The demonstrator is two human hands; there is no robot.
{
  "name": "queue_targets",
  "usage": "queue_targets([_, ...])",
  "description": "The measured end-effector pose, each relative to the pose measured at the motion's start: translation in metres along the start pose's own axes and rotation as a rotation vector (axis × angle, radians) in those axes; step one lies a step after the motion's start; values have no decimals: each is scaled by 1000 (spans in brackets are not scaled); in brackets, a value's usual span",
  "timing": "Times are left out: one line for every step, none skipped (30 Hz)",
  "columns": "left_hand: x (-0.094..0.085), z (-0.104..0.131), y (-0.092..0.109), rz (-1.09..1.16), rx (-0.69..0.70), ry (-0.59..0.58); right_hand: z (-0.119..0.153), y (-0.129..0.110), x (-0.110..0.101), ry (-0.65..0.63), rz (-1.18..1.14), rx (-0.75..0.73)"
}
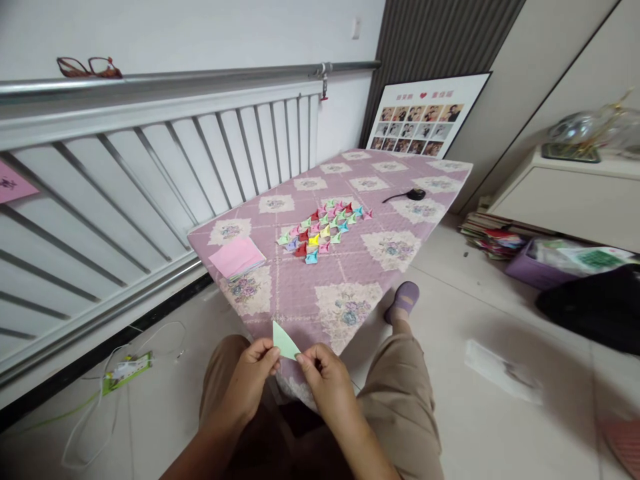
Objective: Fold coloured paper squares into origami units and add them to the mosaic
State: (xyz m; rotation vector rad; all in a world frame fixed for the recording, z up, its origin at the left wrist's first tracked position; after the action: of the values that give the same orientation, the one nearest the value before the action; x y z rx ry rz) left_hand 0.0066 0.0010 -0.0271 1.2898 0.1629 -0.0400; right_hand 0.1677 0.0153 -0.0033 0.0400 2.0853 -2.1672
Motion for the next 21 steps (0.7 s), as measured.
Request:
queue_targets([1, 0, 0, 7, -5, -16, 0, 0, 0, -27, -34, 24])
queue_targets([2, 0, 0, 13, -8, -42, 0, 0, 1, -58, -86, 53])
queue_targets([3, 0, 1, 22, -10, -74, 0, 0, 1, -81, -151, 84])
queue_targets([4, 0, 1, 34, -12, -110, -1, 0, 1, -93, -226, 114])
queue_targets([5, 0, 1, 50, -15, -146, -2, 0, 1, -95, -302, 144])
queue_targets([5, 0, 1, 66, -20, -181, -2, 1, 2, -93, -371, 177])
queue_targets([6, 0, 1, 81, -27, -212, -2, 1, 4, -94, -432, 211])
queue_targets([7, 0, 1, 91, -34, -238, -2, 0, 7, -108, -487, 244])
queue_targets([8, 1, 1, 99, -40, -260, -1, -2, 12, -138, -537, 273])
queue_targets([9, 1, 1, 109, -45, -280, 0, -4, 17, -175, -581, 300])
queue_targets([10, 2, 1, 123, -50, -297, 1, -6, 22, -209, -619, 322])
queue_targets([11, 3, 2, 143, -58, -313, 3, -9, 26, -234, -653, 339])
queue_targets([13, 3, 2, 170, -64, -331, 5, -11, 29, -250, -684, 354])
queue_targets([14, 4, 3, 200, -68, -349, 6, -13, 31, -256, -712, 366])
queue_targets([15, 4, 5, 232, -70, -367, 8, -14, 32, -258, -739, 376])
queue_targets([16, 4, 6, 263, -73, -384, 9, -15, 32, -260, -766, 384])
queue_targets([17, 5, 7, 291, -76, -400, 10, -15, 33, -265, -789, 390])
queue_targets([18, 5, 8, 312, -83, -412, 11, -15, 33, -268, -805, 395])
queue_targets([19, 4, 8, 325, -91, -421, 12, -14, 33, -270, -814, 401])
queue_targets([20, 4, 8, 326, -99, -425, 12, -13, 33, -268, -813, 407])
queue_targets([21, 4, 8, 321, -103, -428, 12, -12, 32, -258, -807, 414])
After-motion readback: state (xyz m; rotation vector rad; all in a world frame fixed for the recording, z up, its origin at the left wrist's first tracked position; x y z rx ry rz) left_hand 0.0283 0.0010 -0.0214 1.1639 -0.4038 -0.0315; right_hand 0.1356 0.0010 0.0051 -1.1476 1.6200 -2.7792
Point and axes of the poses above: each hand's wrist, its own z-axis away from the middle knuckle, its own x-axis out of the palm, y = z × x, the point moved 6 cm from there along -z, towards the middle knuckle, and after that the axes turned 10 degrees about -z, right-handed, at the moved point
